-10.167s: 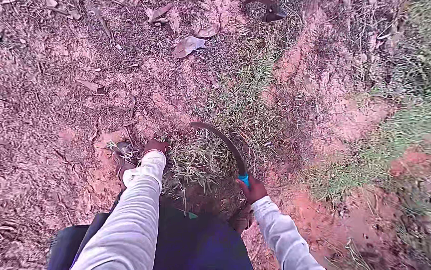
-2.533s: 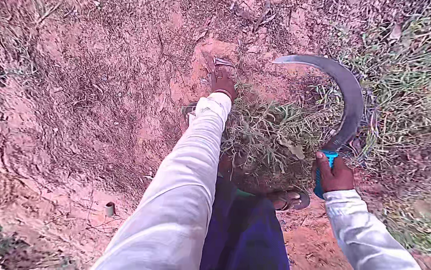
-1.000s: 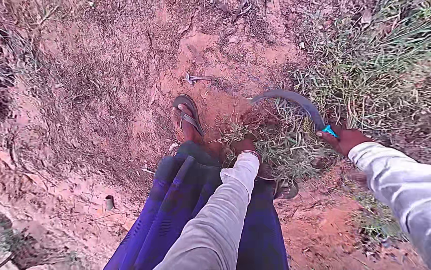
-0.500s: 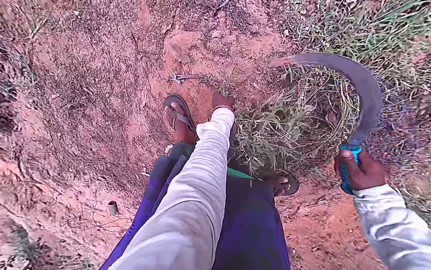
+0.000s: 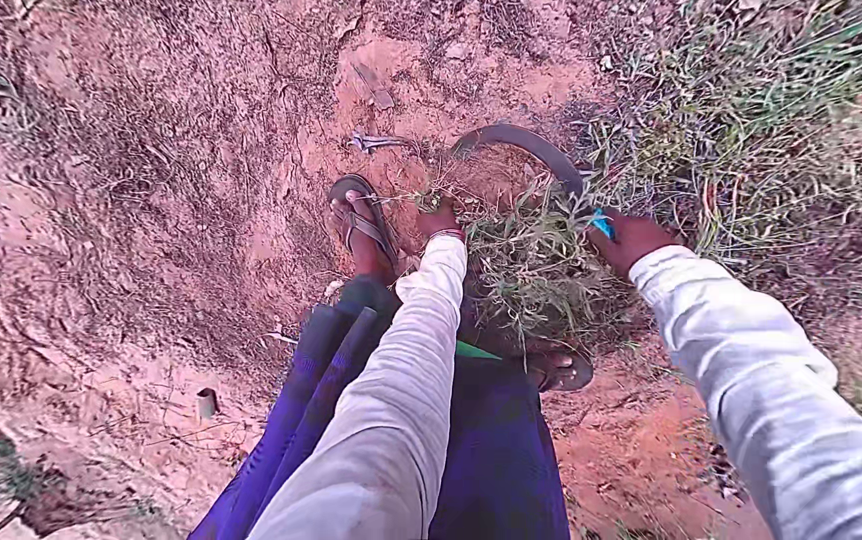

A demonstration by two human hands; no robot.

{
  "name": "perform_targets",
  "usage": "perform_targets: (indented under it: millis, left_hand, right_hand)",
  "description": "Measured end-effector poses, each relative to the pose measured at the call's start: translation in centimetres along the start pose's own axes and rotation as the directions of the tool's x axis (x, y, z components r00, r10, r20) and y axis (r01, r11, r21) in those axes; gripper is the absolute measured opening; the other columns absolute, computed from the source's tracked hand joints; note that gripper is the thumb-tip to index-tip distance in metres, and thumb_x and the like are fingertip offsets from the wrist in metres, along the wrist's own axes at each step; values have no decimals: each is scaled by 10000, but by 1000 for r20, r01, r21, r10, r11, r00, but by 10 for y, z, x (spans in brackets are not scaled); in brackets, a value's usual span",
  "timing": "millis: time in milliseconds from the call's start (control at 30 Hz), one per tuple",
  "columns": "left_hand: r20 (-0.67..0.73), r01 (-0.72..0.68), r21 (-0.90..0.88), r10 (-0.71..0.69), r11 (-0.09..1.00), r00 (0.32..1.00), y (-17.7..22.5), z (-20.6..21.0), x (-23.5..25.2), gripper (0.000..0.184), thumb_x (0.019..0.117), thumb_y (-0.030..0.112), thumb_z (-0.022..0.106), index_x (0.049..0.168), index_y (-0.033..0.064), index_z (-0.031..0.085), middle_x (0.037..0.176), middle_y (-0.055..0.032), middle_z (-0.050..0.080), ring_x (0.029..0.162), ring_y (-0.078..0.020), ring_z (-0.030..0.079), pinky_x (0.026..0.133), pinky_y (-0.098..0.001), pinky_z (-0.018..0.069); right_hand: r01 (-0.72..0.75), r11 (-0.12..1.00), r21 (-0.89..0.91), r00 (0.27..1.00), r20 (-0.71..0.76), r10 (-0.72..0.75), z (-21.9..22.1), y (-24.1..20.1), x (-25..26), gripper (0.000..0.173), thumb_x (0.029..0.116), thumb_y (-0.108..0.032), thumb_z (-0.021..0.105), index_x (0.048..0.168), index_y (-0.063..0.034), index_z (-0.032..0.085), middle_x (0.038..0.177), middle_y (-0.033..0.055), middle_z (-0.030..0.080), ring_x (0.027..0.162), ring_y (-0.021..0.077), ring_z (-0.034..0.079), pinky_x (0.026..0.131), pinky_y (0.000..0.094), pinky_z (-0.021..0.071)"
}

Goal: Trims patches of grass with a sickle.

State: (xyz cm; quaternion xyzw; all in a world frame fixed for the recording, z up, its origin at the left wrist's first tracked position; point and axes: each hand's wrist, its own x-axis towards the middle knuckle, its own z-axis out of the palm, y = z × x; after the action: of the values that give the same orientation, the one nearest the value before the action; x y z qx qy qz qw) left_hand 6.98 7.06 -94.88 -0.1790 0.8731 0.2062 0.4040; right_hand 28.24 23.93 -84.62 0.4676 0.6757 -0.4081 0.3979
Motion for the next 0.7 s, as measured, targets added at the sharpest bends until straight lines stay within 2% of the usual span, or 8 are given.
perform_targets:
  millis: [67,167,233,367,467,533,633,700]
  left_hand:
    - [7,21,11,-21,1000,1000,13,-7,-8,740,953,397,740,1471,-46,452,1422,-267,568,1307,-390,565,1077,-535,471]
    - [-46,63,-125,-70,990,997,35,-5,-22,604,978,230,736,1429,-81,480,1401,-292,570,1318,-371,562,1106,-505,450]
    - [-41,49,-81,-52,996,998,27,-12,-10,618,981,260,731,1437,-74,481,1406,-285,572,1329,-379,554,1109,-518,445]
    - [-20,-22,70,23,997,1000,-18,-26,13,740,935,343,761,1450,-91,453,1376,-317,582,1266,-450,583,1053,-597,479]
    - [-54,130,129,-124,983,991,-4,-26,-35,860,963,323,749,1545,-102,281,1502,-346,459,1412,-442,469,1166,-536,395]
    - [-73,269,47,-265,962,961,-15,-15,-57,923,971,325,746,1576,-95,189,1548,-350,391,1458,-422,413,1200,-488,356]
    - [46,361,71,-364,930,930,-25,14,-93,797,1068,377,580,1561,-128,212,1585,-342,349,1492,-402,373,1218,-468,317]
    - [125,364,128,-379,923,917,-26,37,-116,708,1101,404,493,1528,-130,310,1581,-332,368,1499,-402,366,1228,-475,300]
  right_hand:
    - [55,993,-101,998,13,-54,-2,-16,26,522,1095,-340,487,1407,77,508,1169,426,619,1134,626,589,933,755,425]
    - [36,986,-163,999,8,-35,10,-11,31,511,1090,-337,494,1394,74,514,1179,414,626,1128,616,601,906,753,438]
    - [-26,986,-164,999,36,33,24,5,9,513,1085,-355,507,1362,75,547,1202,396,630,1144,590,607,925,734,442]
    - [-192,975,-109,977,71,201,62,54,-74,683,1067,-470,501,1468,81,449,1210,411,623,1149,603,603,950,729,442]
    - [-98,995,37,965,-240,104,88,77,-130,673,1022,-454,542,1235,184,582,919,409,669,861,624,669,733,743,493]
    - [-10,996,94,919,-391,46,85,69,-137,709,1003,-470,490,1183,209,590,844,390,662,770,600,671,670,717,500]
    - [152,988,22,921,-366,-133,46,42,-91,683,1029,-456,489,1207,196,587,891,385,671,819,595,677,704,716,506]
    - [189,980,-61,963,-185,-197,13,10,-49,562,1056,-402,548,1227,133,584,960,381,669,907,601,664,757,733,487]
